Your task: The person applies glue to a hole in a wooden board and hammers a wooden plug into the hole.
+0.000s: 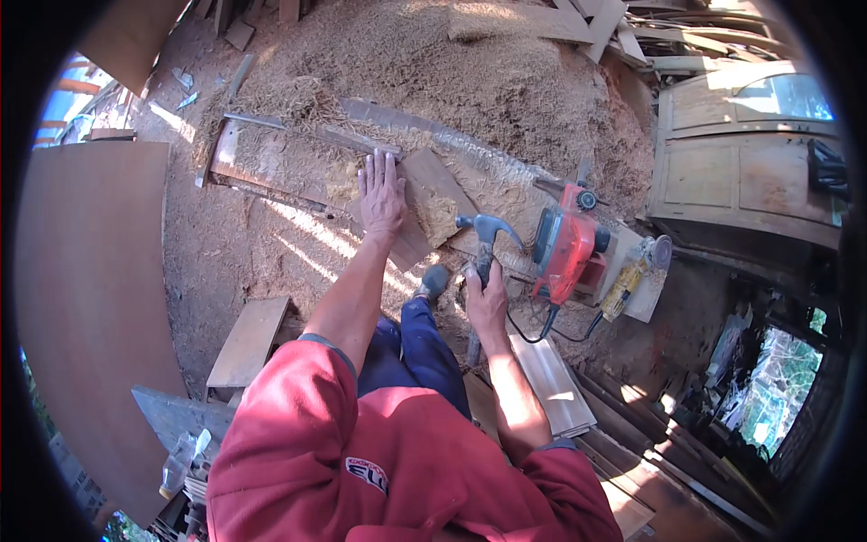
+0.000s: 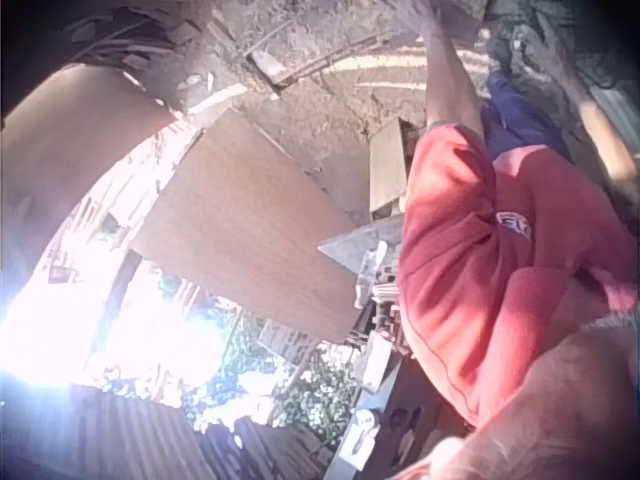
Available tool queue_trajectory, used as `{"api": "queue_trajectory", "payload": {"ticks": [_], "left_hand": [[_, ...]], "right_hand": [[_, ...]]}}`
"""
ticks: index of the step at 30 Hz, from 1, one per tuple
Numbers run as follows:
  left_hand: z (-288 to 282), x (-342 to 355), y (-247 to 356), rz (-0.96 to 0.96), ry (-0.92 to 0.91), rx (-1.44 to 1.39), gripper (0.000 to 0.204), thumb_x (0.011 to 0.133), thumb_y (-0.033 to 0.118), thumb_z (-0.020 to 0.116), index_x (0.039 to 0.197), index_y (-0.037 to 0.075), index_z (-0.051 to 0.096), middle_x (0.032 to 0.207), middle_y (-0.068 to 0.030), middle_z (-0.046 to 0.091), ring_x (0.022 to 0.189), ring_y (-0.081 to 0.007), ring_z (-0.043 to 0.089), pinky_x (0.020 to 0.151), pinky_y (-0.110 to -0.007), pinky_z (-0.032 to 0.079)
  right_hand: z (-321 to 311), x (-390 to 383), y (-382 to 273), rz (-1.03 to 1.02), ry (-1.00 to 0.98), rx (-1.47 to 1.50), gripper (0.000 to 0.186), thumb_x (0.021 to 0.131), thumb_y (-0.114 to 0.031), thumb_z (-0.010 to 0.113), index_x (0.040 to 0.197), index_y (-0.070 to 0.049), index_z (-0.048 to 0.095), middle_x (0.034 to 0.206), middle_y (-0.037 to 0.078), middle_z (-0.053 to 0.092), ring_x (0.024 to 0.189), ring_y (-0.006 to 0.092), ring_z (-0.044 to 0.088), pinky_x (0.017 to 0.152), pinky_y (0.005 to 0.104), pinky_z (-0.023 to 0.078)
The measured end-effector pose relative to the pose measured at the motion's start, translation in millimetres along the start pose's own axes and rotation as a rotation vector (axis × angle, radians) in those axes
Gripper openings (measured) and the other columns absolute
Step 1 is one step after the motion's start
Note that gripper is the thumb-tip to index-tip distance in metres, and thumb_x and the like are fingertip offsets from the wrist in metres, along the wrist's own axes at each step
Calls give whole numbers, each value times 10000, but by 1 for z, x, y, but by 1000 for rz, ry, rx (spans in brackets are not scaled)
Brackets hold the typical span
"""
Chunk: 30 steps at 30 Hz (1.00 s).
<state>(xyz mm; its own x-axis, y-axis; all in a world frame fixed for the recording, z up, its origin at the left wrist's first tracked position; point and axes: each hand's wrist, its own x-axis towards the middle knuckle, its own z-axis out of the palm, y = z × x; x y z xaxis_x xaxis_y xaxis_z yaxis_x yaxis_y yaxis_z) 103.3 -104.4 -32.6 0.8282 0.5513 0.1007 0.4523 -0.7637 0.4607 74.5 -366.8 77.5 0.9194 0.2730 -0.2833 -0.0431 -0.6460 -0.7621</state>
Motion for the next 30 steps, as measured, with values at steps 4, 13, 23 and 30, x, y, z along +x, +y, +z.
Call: {"api": "queue_trajectory", "payload": {"ticks": [4,13,23,30], "left_hand": [[-5,-54,31,-393,210,-47,778,971,374,630,1572,5,304,1637,-249,274,1536,-358,242,1255,-467,188],[-46,-69,37,-989,8,-1213,601,873,316,813,1266,-64,561,1157,-186,658,1037,-275,666,854,-391,569],[-157,-47,146,520,-79,27,458,855,213,654,1313,206,639,1141,-67,592,1078,-278,555,953,-459,434],[-127,-86,79,787,-164,246,458,862,221,627,1319,231,638,1285,-83,557,1257,-291,497,1192,-512,305]], "right_hand": [[-42,-40,43,156,-100,118,266,998,-233,597,1157,-24,549,661,64,563,530,174,584,481,366,446],[-90,-84,77,43,-218,-116,527,936,-272,663,1382,-26,528,1215,314,647,1163,450,626,968,471,498],[-137,-74,50,39,-278,-133,583,928,-301,673,1435,-60,514,1186,311,671,1133,458,653,949,490,525],[-141,-83,54,97,-271,-67,597,915,-297,695,1426,-60,498,1262,312,640,1199,442,632,981,486,507]]}}
